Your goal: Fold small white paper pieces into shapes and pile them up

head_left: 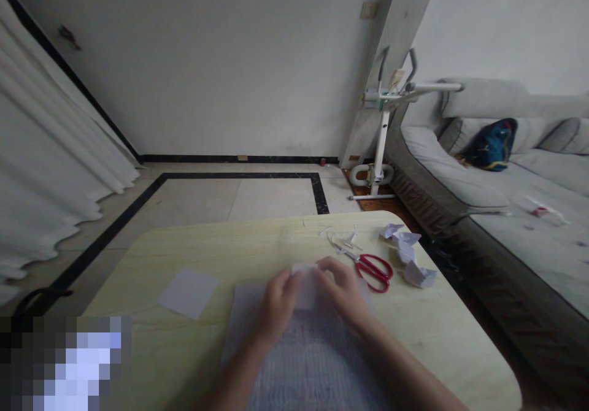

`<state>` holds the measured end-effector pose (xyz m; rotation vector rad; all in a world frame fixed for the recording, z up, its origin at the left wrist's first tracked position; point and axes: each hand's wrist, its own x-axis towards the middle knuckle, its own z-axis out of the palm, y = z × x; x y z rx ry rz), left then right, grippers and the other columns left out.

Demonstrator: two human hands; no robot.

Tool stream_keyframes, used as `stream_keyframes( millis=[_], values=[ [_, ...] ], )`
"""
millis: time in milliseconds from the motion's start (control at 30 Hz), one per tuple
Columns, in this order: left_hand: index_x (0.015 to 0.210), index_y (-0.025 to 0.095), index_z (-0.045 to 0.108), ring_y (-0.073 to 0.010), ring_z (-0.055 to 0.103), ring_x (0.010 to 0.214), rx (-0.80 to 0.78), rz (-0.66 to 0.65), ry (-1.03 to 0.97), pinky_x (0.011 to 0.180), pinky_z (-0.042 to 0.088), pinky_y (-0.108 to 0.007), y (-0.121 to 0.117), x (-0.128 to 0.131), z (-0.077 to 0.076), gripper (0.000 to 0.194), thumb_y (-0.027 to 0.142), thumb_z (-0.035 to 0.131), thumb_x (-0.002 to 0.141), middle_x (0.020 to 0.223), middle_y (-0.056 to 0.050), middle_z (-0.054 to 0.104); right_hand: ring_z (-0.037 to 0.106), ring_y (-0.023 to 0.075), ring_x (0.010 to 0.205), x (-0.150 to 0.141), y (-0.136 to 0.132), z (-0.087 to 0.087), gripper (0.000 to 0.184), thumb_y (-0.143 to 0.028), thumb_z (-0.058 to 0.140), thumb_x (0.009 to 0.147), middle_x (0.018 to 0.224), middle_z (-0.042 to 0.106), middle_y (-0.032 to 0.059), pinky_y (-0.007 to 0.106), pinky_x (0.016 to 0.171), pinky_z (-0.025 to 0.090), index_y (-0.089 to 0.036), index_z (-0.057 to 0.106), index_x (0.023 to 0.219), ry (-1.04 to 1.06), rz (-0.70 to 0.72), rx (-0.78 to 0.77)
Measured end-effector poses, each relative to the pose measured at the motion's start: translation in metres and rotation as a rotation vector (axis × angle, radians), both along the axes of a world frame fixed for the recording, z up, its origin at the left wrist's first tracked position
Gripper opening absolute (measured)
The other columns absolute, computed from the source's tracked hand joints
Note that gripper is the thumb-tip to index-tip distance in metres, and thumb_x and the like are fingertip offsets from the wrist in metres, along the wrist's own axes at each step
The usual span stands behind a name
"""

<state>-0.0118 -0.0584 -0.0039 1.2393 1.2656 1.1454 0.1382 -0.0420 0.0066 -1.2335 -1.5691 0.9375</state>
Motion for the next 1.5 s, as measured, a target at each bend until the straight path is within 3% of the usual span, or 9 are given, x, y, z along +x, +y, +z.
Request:
stream_keyframes(
  millis=[233,433,733,1133,1500],
  values=[
    [0.064,0.015,0.055,-0.0102,0.043,0.055,-0.01,0.017,0.054,0.049,0.033,-0.018,0.0002,-0.0025,-0.0007,0.033,0.042,0.056,0.082,0.056,0.004,0.046,0.059,0.0171,0.071,-0.0008,-0.0004,0.004,0.019,-0.03,0.055,0.085,0.073,0.065,0.0037,0.026,0.065,0.047,-0.017,0.063,0.074,-0.024,-0.001,0.0],
    [0.076,0.015,0.06,-0.0128,0.051,0.065,0.021,0.026,0.025,0.057,0.04,-0.018,0.0013,-0.0026,-0.0007,0.026,0.04,0.056,0.083,0.068,0.001,0.057,0.059,0.0158,0.068,-0.0016,-0.0012,0.0024,0.021,-0.031,0.054,0.085,0.07,0.064,0.0031,0.025,0.062,0.046,-0.016,0.063,0.074,-0.014,0.013,-0.015],
    [0.067,0.014,0.057,-0.0106,0.045,0.057,0.0,0.057,0.071,0.05,0.034,-0.018,0.0009,-0.005,-0.0014,0.03,0.04,0.057,0.082,0.059,0.003,0.049,0.059,0.0153,0.062,-0.0012,0.0,-0.0045,0.026,-0.036,0.057,0.083,0.067,0.065,0.0035,0.023,0.054,0.045,-0.014,0.068,0.075,0.015,0.015,-0.16],
    [0.068,0.015,0.058,-0.0117,0.046,0.06,0.021,0.114,0.066,0.052,0.036,-0.018,0.0014,-0.0056,0.0015,0.026,0.037,0.057,0.081,0.061,0.002,0.05,0.061,0.0163,0.068,-0.0014,-0.0001,-0.0015,0.024,-0.037,0.057,0.083,0.073,0.067,0.0038,0.024,0.059,0.047,-0.016,0.067,0.079,0.03,0.056,-0.142],
    [0.066,0.015,0.056,-0.0119,0.045,0.059,-0.001,0.094,0.04,0.051,0.035,-0.018,-0.0009,-0.0041,0.0072,0.029,0.04,0.055,0.082,0.059,0.003,0.049,0.057,0.0143,0.057,-0.0017,-0.0004,-0.002,0.03,-0.041,0.055,0.084,0.063,0.064,0.0022,0.023,0.05,0.043,-0.015,0.066,0.074,0.076,0.054,-0.18]
  ],
)
